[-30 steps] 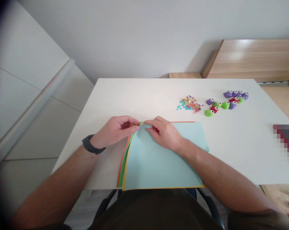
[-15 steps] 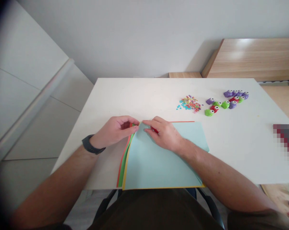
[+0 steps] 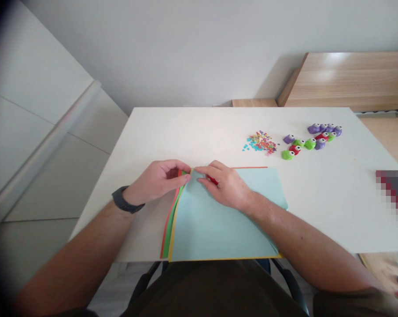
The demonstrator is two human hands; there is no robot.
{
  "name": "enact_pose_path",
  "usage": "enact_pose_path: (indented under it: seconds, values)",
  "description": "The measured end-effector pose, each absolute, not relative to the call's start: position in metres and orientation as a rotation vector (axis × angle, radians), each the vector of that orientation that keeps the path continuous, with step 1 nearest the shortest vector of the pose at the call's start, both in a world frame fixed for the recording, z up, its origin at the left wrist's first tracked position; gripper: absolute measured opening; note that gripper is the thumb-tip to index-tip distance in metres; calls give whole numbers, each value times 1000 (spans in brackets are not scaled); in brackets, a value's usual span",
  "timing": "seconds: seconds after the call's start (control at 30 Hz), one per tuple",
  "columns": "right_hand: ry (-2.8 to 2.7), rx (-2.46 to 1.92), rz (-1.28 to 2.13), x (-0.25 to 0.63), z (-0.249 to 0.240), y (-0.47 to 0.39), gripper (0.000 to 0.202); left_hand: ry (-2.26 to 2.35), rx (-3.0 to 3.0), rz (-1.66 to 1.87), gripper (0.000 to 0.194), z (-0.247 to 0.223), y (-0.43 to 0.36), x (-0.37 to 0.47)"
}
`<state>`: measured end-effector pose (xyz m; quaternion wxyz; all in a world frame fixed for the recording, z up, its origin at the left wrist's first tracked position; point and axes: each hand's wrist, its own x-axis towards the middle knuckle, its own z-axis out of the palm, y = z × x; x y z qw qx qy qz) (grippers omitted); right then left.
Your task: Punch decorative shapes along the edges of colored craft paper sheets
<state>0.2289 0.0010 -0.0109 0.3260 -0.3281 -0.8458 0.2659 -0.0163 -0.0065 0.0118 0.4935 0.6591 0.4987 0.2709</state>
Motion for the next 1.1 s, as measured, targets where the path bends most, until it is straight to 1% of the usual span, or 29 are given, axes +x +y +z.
enact_pose_path:
  seconds: [0.17, 0.37, 0.73, 1.1]
  values:
    - [-2205, -868, 718, 229, -11, 1, 27, 1178, 1550, 653, 42, 11, -7, -16]
    - [-2201, -866, 736, 229, -7, 1, 16, 1193, 1561, 657, 42, 9, -6, -17]
    - [-2171, -735, 790, 226, -7, 1, 15, 1172, 1516, 651, 43, 11, -6, -16]
    - [-2169, -717, 784, 226, -7, 0, 18, 1158, 1517, 655, 42, 10, -7, -16]
